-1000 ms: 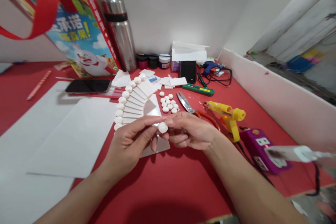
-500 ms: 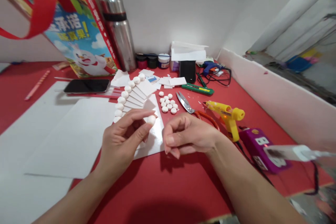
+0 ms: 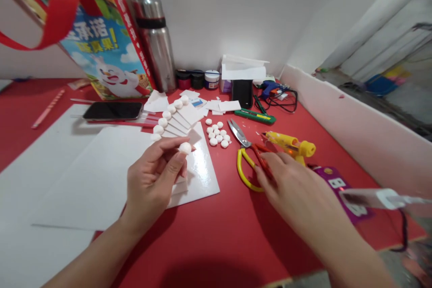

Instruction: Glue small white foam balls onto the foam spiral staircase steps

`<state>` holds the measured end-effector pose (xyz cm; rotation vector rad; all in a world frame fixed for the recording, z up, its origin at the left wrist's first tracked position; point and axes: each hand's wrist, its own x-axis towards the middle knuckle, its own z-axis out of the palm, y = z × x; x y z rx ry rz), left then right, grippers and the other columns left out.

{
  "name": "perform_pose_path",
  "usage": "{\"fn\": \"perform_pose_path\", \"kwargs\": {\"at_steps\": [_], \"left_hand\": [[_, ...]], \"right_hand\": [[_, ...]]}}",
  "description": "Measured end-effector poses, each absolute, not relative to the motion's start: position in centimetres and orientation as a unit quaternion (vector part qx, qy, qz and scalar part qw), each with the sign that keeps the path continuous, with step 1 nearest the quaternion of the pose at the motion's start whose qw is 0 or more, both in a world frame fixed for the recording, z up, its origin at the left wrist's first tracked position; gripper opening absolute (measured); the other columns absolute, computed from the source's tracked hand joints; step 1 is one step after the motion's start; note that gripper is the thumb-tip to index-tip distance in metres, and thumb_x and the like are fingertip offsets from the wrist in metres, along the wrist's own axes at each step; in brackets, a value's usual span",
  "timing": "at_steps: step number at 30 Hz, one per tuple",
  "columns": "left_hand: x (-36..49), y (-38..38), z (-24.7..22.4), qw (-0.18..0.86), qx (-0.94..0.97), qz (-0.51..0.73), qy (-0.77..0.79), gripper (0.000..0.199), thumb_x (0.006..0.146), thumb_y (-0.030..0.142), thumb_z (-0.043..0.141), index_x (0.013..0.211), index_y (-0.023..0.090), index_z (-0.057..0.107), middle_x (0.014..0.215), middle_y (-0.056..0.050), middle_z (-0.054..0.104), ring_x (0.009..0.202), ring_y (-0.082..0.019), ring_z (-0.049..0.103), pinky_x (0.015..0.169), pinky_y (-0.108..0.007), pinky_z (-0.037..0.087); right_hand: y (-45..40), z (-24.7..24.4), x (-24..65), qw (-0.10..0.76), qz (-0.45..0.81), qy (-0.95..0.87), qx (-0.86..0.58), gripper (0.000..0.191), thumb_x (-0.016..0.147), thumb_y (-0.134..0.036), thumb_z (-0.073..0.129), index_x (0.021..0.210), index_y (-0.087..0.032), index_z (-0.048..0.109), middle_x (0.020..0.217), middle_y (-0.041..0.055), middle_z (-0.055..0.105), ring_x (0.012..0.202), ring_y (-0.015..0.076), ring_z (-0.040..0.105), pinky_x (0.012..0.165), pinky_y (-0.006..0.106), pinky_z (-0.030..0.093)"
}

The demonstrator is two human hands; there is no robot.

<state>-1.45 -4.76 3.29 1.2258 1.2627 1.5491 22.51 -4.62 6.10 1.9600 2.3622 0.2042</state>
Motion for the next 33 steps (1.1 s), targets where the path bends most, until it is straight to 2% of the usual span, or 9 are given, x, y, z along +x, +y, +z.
{"fn": "perform_pose_path", "kwargs": {"at_steps": [5,9,15,18,20,24,28,30,33], "left_hand": [[-1.6,-4.8,3.0,0.383,0.504,0.606,0.482,0.017,0.093,0.025,0.069,0.108,0.021,0.073,0.087,-0.003,0.071,0.057,-0.009,0.054,0.051,-0.024,0.045],[-1.8,-4.8,3.0,0.376,0.515,0.604,0.478,0.016,0.093,0.025,0.069,0.108,0.021,0.073,0.084,-0.003,0.069,0.057,-0.009,0.055,0.051,-0.025,0.045],[-1.8,-4.7,3.3,0.396,0.489,0.611,0.481,0.017,0.094,0.029,0.068,0.109,0.021,0.072,0.085,-0.004,0.072,0.056,-0.010,0.055,0.049,-0.025,0.043],[-2.0,-4.4,3.1,0.425,0.474,0.611,0.471,0.018,0.093,0.031,0.070,0.108,0.021,0.072,0.089,-0.006,0.072,0.057,-0.010,0.056,0.049,-0.026,0.042],[-2.2,-4.2,2.8,0.438,0.469,0.610,0.464,0.019,0.093,0.032,0.070,0.108,0.020,0.073,0.089,-0.006,0.073,0.057,-0.010,0.057,0.049,-0.025,0.043],[-2.5,-4.0,2.5,0.445,0.465,0.609,0.463,0.021,0.092,0.033,0.072,0.108,0.020,0.073,0.078,-0.004,0.070,0.056,-0.011,0.058,0.048,-0.024,0.043],[-2.5,-3.8,2.7,0.438,0.460,0.613,0.469,0.022,0.091,0.032,0.073,0.108,0.018,0.074,0.065,0.000,0.063,0.055,-0.011,0.057,0.048,-0.023,0.042],[-2.4,-3.8,2.9,0.429,0.450,0.623,0.475,0.022,0.090,0.032,0.073,0.107,0.018,0.074,0.067,0.000,0.065,0.054,-0.010,0.056,0.048,-0.023,0.041],[-2.4,-3.7,3.0,0.414,0.430,0.645,0.478,0.022,0.089,0.031,0.074,0.107,0.018,0.073,0.075,-0.001,0.068,0.054,-0.009,0.055,0.047,-0.023,0.041]], "right_hand": [[-5.8,6.9,25.9,0.016,0.135,0.668,0.732,0.029,0.099,-0.045,0.051,0.084,-0.021,0.057,0.074,0.0102,0.067,0.058,0.0256,0.062,0.053,0.033,0.029],[-4.3,5.5,27.7,-0.024,0.074,0.632,0.771,0.034,0.096,-0.050,0.056,0.076,-0.023,0.049,0.074,0.0118,0.064,0.064,0.0267,0.061,0.056,0.034,0.033],[-2.4,3.2,28.7,-0.088,0.025,0.600,0.795,0.039,0.084,-0.053,0.064,0.064,-0.025,0.045,0.056,0.0017,0.047,0.054,0.0204,0.047,0.055,0.032,0.028],[-2.7,3.2,28.6,-0.196,0.018,0.610,0.767,0.037,0.078,-0.045,0.066,0.059,-0.025,0.042,0.056,-0.0002,0.045,0.053,0.0161,0.041,0.057,0.033,0.029],[-3.1,3.9,28.0,-0.299,-0.048,0.571,0.763,0.032,0.075,-0.044,0.067,0.060,-0.022,0.050,0.059,0.0014,0.052,0.054,0.0149,0.043,0.057,0.032,0.033],[-4.0,7.0,25.3,-0.536,-0.360,0.396,0.652,0.030,0.072,-0.043,0.075,0.087,-0.017,0.070,0.076,0.0039,0.068,0.053,0.0116,0.050,0.049,0.024,0.037],[-4.8,9.5,21.4,-0.473,-0.565,0.451,0.504,0.025,0.087,-0.043,0.071,0.085,-0.018,0.071,0.062,0.0005,0.063,0.049,0.0096,0.050,0.043,0.019,0.034],[-4.8,9.8,19.5,-0.436,-0.577,0.532,0.440,0.030,0.095,-0.045,0.063,0.082,-0.018,0.069,0.062,0.0010,0.063,0.052,0.0100,0.051,0.046,0.020,0.038],[-4.1,9.1,17.3,-0.459,-0.499,0.610,0.410,0.020,0.096,-0.036,0.061,0.087,-0.019,0.066,0.069,0.0001,0.059,0.059,0.0115,0.051,0.055,0.023,0.045]]}}
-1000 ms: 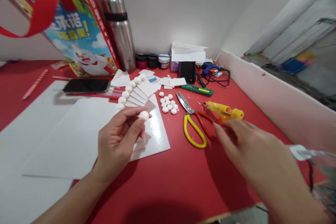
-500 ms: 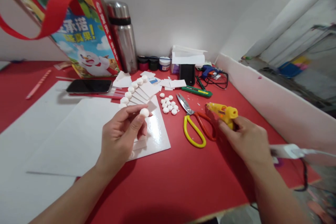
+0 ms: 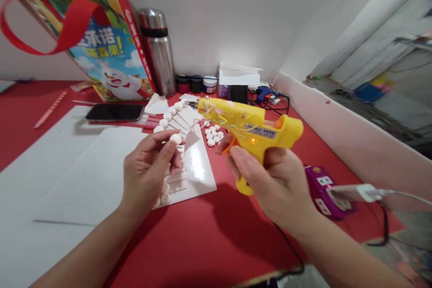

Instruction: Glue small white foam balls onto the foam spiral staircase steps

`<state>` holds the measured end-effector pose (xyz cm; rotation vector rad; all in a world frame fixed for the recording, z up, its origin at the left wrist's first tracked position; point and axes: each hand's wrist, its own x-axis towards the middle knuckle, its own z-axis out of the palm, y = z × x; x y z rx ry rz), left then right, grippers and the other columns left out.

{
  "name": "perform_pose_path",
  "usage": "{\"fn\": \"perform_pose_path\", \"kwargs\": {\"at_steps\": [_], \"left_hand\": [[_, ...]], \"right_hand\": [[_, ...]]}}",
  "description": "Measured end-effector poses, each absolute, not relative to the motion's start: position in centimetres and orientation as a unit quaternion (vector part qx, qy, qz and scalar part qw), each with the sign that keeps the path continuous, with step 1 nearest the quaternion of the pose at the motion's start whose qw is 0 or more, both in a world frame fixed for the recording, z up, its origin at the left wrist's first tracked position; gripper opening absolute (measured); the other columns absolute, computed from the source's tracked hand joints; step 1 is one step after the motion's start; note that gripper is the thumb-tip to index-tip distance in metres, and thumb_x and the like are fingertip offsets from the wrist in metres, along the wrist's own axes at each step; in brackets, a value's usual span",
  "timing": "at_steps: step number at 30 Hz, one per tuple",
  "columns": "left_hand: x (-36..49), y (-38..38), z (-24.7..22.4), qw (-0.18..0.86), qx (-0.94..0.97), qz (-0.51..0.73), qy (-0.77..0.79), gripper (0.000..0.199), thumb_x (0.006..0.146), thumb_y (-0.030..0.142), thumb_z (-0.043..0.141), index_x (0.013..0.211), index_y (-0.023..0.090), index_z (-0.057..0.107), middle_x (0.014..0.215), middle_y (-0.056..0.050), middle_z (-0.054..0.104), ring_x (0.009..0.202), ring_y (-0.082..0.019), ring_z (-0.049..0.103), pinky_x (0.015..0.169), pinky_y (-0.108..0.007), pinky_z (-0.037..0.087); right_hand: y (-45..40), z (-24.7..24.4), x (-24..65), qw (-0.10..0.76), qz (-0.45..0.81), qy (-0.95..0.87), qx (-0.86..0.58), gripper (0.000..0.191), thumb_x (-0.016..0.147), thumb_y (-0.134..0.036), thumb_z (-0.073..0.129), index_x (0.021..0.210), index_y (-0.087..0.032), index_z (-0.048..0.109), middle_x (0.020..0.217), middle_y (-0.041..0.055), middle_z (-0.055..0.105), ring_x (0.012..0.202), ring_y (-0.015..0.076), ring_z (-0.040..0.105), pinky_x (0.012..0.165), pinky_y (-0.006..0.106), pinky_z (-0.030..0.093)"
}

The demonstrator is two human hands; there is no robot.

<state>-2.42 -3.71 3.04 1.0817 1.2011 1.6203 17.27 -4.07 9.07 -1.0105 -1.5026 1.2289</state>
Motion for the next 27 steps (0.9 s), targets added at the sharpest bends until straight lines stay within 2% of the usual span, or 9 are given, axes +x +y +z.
{"fn": "perform_pose_path", "kwargs": {"at_steps": [3,6,10,14,16,19,22,24,27], "left_hand": [[-2.4,-3.8,3.1,0.398,0.432,0.652,0.479,0.024,0.089,0.033,0.074,0.109,0.018,0.073,0.085,-0.003,0.071,0.056,-0.009,0.057,0.050,-0.024,0.043],[-2.5,-4.0,3.0,0.387,0.442,0.641,0.494,0.025,0.090,0.033,0.073,0.111,0.019,0.073,0.079,-0.002,0.069,0.057,-0.010,0.056,0.052,-0.025,0.043],[-2.7,-3.9,2.8,0.388,0.447,0.631,0.501,0.022,0.092,0.032,0.071,0.111,0.022,0.073,0.071,0.001,0.065,0.058,-0.011,0.056,0.054,-0.025,0.045],[-3.1,-3.7,2.4,0.396,0.466,0.622,0.489,0.022,0.093,0.029,0.070,0.114,0.022,0.073,0.075,0.000,0.067,0.062,-0.011,0.059,0.059,-0.024,0.050],[-3.0,-3.7,2.3,0.419,0.466,0.614,0.480,0.022,0.092,0.027,0.071,0.114,0.021,0.073,0.078,-0.001,0.068,0.065,-0.011,0.061,0.062,-0.023,0.051],[-2.8,-3.7,2.4,0.502,0.431,0.602,0.448,0.021,0.091,0.026,0.073,0.111,0.021,0.074,0.090,-0.004,0.073,0.068,-0.010,0.063,0.063,-0.021,0.052],[-2.6,-3.5,2.7,0.602,0.370,0.580,0.405,0.020,0.089,0.026,0.076,0.108,0.019,0.074,0.091,-0.006,0.074,0.065,-0.009,0.062,0.056,-0.018,0.050],[-2.5,-3.3,2.9,0.649,0.332,0.567,0.384,0.019,0.087,0.026,0.077,0.103,0.018,0.074,0.087,-0.006,0.073,0.062,-0.008,0.061,0.053,-0.017,0.047],[-2.5,-3.1,3.0,0.684,0.292,0.557,0.369,0.017,0.086,0.028,0.079,0.096,0.016,0.074,0.082,-0.005,0.072,0.061,-0.008,0.060,0.053,-0.016,0.047]], "right_hand": [[-2.8,7.6,16.3,0.466,0.418,-0.645,-0.439,0.010,0.095,-0.027,0.059,0.099,-0.020,0.064,0.084,0.0032,0.063,0.072,0.0159,0.057,0.066,0.027,0.050],[-1.9,5.8,16.3,0.430,0.379,-0.665,-0.477,0.019,0.094,-0.030,0.059,0.110,-0.019,0.061,0.097,0.0073,0.066,0.081,0.0203,0.061,0.073,0.033,0.052],[-2.0,4.1,16.7,0.389,0.312,-0.701,-0.510,0.018,0.094,-0.032,0.061,0.105,-0.018,0.061,0.106,0.0115,0.067,0.093,0.0249,0.064,0.086,0.039,0.052],[-2.3,4.0,16.9,0.393,0.248,-0.721,-0.514,0.019,0.092,-0.032,0.062,0.104,-0.017,0.061,0.105,0.0123,0.066,0.093,0.0252,0.063,0.086,0.040,0.051],[-2.2,4.4,17.2,0.395,0.290,-0.710,-0.506,0.018,0.093,-0.034,0.062,0.098,-0.017,0.061,0.092,0.0080,0.064,0.082,0.0208,0.060,0.076,0.035,0.049],[-1.8,5.1,18.4,0.405,0.456,-0.647,-0.457,0.025,0.094,-0.040,0.062,0.082,-0.019,0.058,0.068,-0.0010,0.052,0.059,0.0120,0.047,0.056,0.027,0.040],[-1.2,5.5,19.9,0.418,0.590,-0.570,-0.390,0.031,0.092,-0.045,0.065,0.078,-0.017,0.060,0.067,-0.0010,0.054,0.052,0.0092,0.044,0.049,0.026,0.034],[-1.1,5.6,20.6,0.412,0.630,-0.549,-0.363,0.030,0.091,-0.045,0.067,0.082,-0.017,0.063,0.073,0.0012,0.060,0.051,0.0092,0.047,0.048,0.026,0.035],[-1.2,5.6,21.0,0.373,0.645,-0.560,-0.361,0.030,0.093,-0.044,0.066,0.079,-0.017,0.064,0.070,0.0010,0.059,0.053,0.0099,0.050,0.049,0.026,0.038]]}}
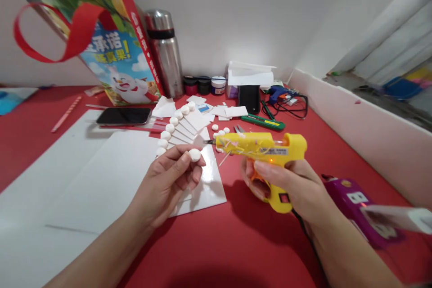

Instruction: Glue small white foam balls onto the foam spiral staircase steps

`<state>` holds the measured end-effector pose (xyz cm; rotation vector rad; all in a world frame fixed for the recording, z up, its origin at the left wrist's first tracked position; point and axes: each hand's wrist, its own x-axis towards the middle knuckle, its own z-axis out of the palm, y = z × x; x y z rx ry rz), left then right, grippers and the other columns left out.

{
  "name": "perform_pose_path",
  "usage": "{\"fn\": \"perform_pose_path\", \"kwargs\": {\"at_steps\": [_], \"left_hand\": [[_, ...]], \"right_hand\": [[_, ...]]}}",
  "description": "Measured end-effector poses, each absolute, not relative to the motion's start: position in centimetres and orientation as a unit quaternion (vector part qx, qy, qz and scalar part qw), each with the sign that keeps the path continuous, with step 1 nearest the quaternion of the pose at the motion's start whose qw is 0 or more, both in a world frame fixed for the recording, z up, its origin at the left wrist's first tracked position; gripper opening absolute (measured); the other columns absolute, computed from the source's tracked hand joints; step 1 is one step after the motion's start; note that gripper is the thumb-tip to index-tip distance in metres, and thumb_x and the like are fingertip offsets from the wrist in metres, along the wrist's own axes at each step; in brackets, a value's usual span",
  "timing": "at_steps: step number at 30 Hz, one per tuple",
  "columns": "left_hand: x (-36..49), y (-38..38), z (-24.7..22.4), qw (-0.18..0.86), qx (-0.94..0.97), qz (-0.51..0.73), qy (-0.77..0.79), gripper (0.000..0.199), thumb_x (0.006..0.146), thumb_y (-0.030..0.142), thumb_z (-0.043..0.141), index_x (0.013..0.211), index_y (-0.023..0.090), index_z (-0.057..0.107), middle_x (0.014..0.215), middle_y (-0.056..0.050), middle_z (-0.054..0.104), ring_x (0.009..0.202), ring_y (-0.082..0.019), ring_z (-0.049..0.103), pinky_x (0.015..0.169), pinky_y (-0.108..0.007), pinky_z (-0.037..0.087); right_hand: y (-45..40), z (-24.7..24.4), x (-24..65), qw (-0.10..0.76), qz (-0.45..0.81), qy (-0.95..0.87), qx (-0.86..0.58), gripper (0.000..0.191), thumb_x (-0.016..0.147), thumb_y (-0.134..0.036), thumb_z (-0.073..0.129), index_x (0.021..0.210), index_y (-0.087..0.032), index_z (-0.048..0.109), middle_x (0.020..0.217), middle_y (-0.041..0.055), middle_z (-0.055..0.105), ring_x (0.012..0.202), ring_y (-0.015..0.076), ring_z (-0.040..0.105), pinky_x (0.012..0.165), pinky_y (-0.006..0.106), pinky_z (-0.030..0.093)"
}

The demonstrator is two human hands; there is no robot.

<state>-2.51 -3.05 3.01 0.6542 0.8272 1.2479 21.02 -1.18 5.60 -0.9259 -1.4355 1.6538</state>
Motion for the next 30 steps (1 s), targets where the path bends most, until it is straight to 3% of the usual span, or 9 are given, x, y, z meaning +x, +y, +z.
{"fn": "perform_pose_path", "kwargs": {"at_steps": [8,30], "left_hand": [[-2.72,-2.79,2.40,0.694,0.276,0.559,0.360,0.018,0.087,0.028,0.078,0.099,0.016,0.073,0.081,-0.006,0.072,0.062,-0.008,0.060,0.053,-0.015,0.047],[-2.87,-2.64,2.30,0.698,0.281,0.558,0.351,0.015,0.088,0.024,0.077,0.098,0.014,0.073,0.082,-0.006,0.073,0.063,-0.007,0.061,0.055,-0.014,0.049]], "right_hand": [[-1.31,5.34,20.68,0.319,0.635,-0.596,-0.373,0.035,0.095,-0.043,0.064,0.071,-0.018,0.062,0.063,0.0010,0.058,0.056,0.0126,0.053,0.052,0.027,0.042],[-1.28,5.30,20.53,0.307,0.640,-0.588,-0.387,0.040,0.092,-0.046,0.066,0.065,-0.018,0.059,0.056,-0.0002,0.057,0.048,0.0122,0.053,0.048,0.027,0.041]]}}
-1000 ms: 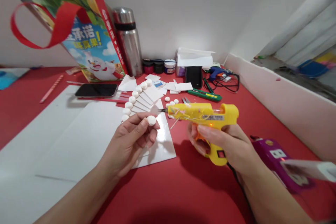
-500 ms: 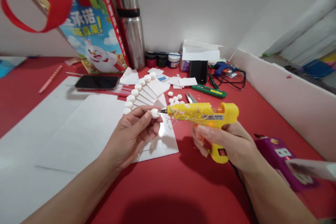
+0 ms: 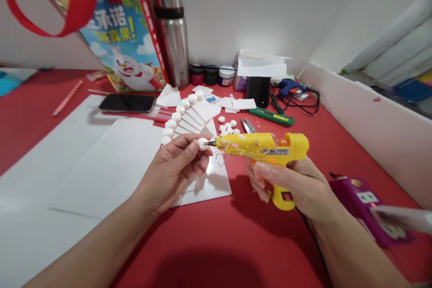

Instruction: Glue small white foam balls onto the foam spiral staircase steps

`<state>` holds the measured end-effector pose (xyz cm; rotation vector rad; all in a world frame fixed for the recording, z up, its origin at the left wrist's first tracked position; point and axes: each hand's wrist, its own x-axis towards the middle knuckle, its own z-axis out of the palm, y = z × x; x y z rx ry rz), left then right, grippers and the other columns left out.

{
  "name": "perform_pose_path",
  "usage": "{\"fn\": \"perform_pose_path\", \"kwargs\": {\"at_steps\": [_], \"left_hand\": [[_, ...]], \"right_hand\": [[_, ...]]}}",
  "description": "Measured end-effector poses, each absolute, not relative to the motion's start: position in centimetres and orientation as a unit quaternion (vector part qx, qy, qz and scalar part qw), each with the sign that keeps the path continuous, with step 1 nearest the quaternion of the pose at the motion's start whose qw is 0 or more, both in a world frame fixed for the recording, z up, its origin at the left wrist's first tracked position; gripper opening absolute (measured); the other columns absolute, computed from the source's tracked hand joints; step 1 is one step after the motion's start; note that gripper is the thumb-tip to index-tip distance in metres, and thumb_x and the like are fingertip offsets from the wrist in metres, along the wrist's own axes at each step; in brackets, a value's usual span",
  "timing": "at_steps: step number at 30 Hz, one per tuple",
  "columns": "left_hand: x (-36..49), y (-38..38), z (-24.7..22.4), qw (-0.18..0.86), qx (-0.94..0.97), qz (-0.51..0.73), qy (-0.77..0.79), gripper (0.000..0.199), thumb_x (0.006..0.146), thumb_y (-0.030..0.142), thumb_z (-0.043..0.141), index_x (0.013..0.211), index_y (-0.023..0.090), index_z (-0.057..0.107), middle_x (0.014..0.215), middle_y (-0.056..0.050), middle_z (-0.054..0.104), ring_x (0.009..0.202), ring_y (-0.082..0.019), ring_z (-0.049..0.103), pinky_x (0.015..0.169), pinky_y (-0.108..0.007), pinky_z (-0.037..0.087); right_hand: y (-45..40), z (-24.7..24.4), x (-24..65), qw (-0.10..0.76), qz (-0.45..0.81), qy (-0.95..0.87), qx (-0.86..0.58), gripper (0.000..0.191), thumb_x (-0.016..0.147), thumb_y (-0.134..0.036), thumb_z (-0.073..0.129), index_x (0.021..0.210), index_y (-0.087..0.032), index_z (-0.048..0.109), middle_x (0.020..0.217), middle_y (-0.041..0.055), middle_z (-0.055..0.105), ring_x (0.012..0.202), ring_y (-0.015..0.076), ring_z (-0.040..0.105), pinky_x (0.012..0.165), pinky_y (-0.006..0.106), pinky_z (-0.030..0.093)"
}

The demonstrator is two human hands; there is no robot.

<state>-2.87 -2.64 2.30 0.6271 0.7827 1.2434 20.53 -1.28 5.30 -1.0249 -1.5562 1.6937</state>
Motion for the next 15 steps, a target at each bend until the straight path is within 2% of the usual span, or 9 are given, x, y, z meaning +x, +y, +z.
{"fn": "perform_pose_path", "kwargs": {"at_steps": [4,15], "left_hand": [[-2.98,-2.69,2.39,0.698,0.286,0.557,0.348,0.017,0.091,0.023,0.074,0.105,0.014,0.073,0.082,-0.006,0.073,0.064,-0.007,0.062,0.057,-0.014,0.050],[-3.09,-2.56,2.23,0.700,0.277,0.567,0.334,0.012,0.092,0.019,0.071,0.101,0.016,0.064,0.082,-0.005,0.073,0.065,-0.009,0.064,0.057,-0.014,0.051]], "right_hand": [[-1.30,5.25,20.63,0.302,0.640,-0.589,-0.391,0.039,0.091,-0.047,0.067,0.066,-0.018,0.059,0.056,-0.0004,0.057,0.048,0.0122,0.052,0.049,0.027,0.040],[-1.10,4.70,20.82,0.306,0.635,-0.586,-0.398,0.042,0.090,-0.050,0.068,0.065,-0.018,0.060,0.055,-0.0002,0.056,0.047,0.0122,0.052,0.046,0.028,0.037]]}}
